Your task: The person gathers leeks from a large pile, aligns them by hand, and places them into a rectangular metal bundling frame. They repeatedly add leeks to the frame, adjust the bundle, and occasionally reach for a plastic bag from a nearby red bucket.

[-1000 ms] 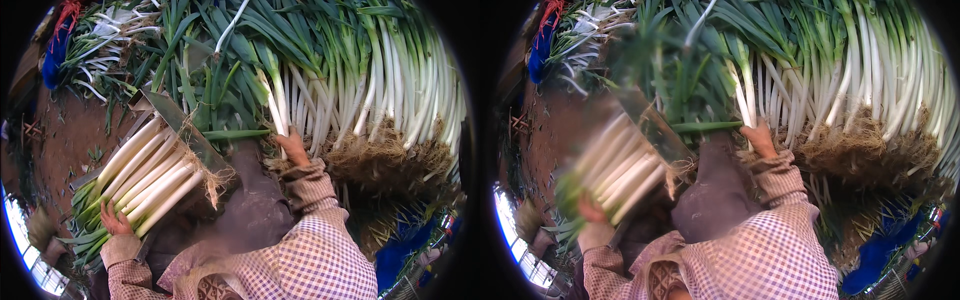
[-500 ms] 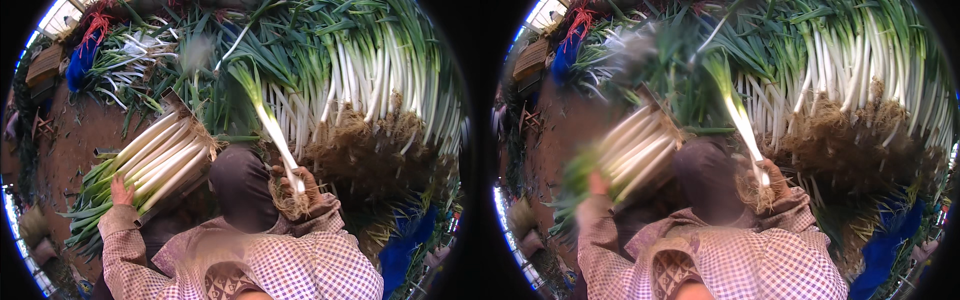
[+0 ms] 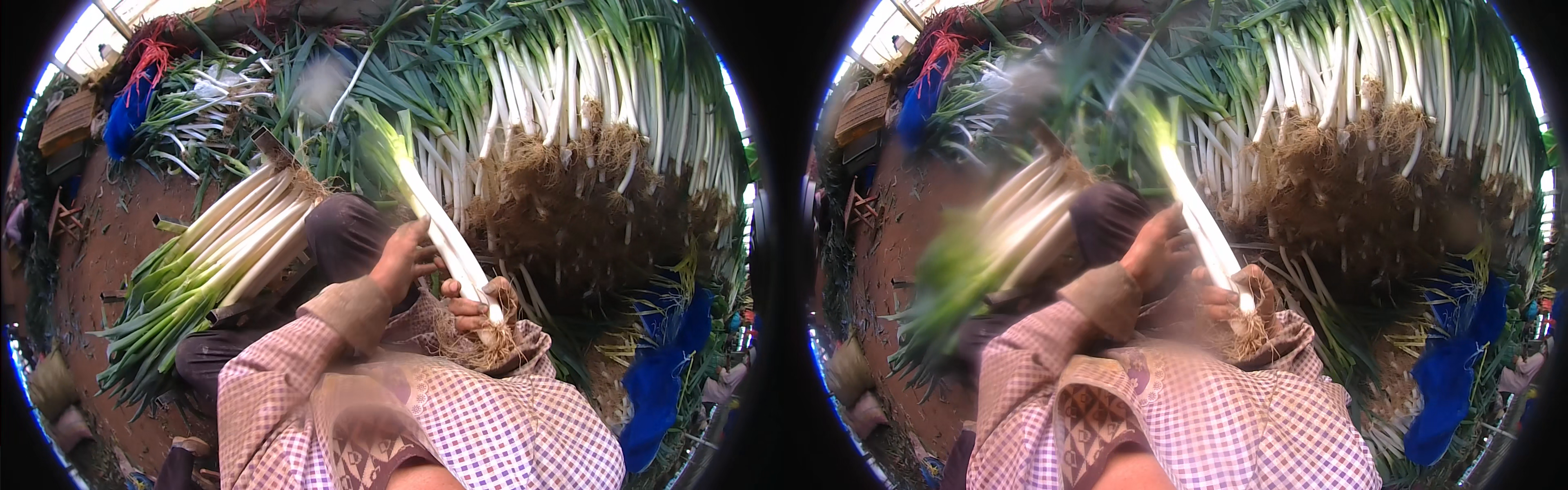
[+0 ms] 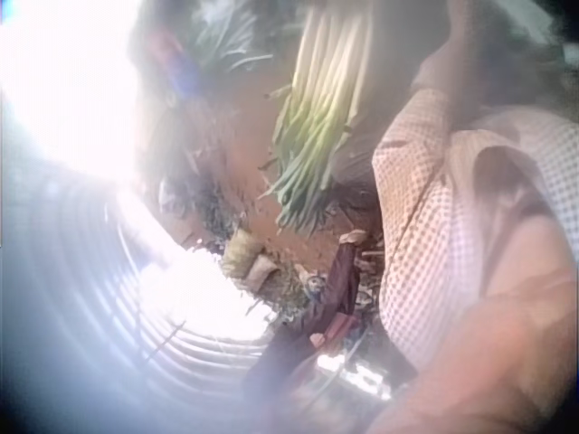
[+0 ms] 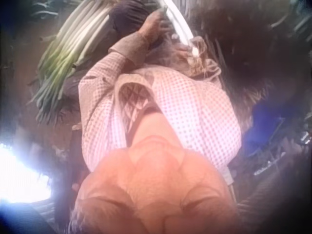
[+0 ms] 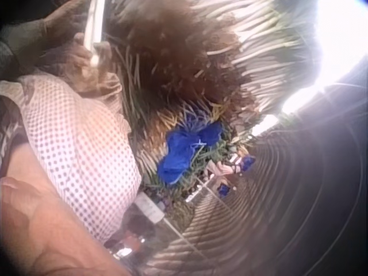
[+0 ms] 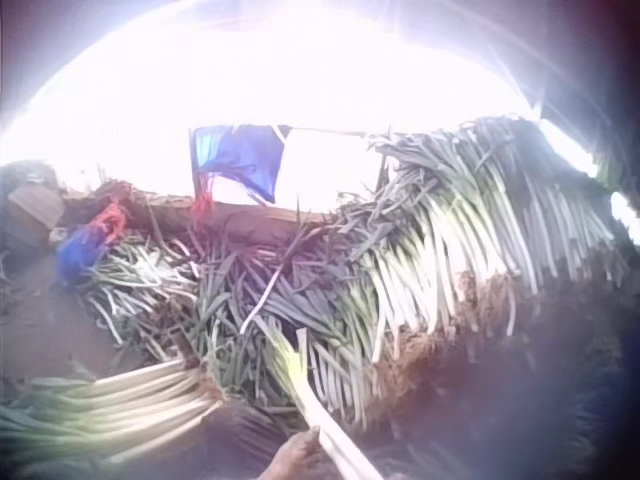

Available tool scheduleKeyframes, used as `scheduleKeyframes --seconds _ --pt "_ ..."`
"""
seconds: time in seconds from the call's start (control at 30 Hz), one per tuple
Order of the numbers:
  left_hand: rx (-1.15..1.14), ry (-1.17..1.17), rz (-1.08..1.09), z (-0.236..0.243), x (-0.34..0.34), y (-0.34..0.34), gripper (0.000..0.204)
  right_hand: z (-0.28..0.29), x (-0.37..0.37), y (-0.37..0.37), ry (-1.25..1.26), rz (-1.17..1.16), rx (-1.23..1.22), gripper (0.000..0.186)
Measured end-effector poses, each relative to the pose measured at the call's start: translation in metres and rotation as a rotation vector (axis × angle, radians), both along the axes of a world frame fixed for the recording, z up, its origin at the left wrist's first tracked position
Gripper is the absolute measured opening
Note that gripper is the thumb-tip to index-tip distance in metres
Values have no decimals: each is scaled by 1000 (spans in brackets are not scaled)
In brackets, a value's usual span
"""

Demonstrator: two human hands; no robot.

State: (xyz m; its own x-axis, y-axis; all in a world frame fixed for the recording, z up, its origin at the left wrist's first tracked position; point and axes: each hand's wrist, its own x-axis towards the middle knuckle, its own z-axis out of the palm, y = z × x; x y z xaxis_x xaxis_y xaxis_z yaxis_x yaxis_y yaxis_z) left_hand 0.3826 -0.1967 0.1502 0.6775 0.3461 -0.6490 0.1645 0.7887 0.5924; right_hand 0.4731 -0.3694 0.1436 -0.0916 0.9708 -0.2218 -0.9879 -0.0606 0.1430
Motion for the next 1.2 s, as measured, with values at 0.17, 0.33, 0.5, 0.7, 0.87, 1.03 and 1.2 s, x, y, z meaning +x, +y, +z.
scheduleKeyframes --seconds 0.17,0.33,0.5,0.7,0.87,1.03,1.2 --pt "-144 -335 375 -26 40 32 58 13 -23 -23 -203 109 15 84" --pt "29 -351 292 -14 35 43 44 6 -17 -23 -879 283 -210 75" --pt "136 -363 224 -7 44 30 42 37 -5 33 -1325 110 -387 44" --pt "286 -569 148 54 43 2 37 55 -3 15 -1534 -501 -201 33" --pt "375 -492 205 29 47 22 40 89 10 -61 -1858 -1140 -591 29" --pt "246 -458 372 1 37 30 37 63 47 -113 -1533 -1647 -1050 26" --pt "346 -401 489 13 33 33 37 -101 86 -200 -892 -1503 -1621 45"
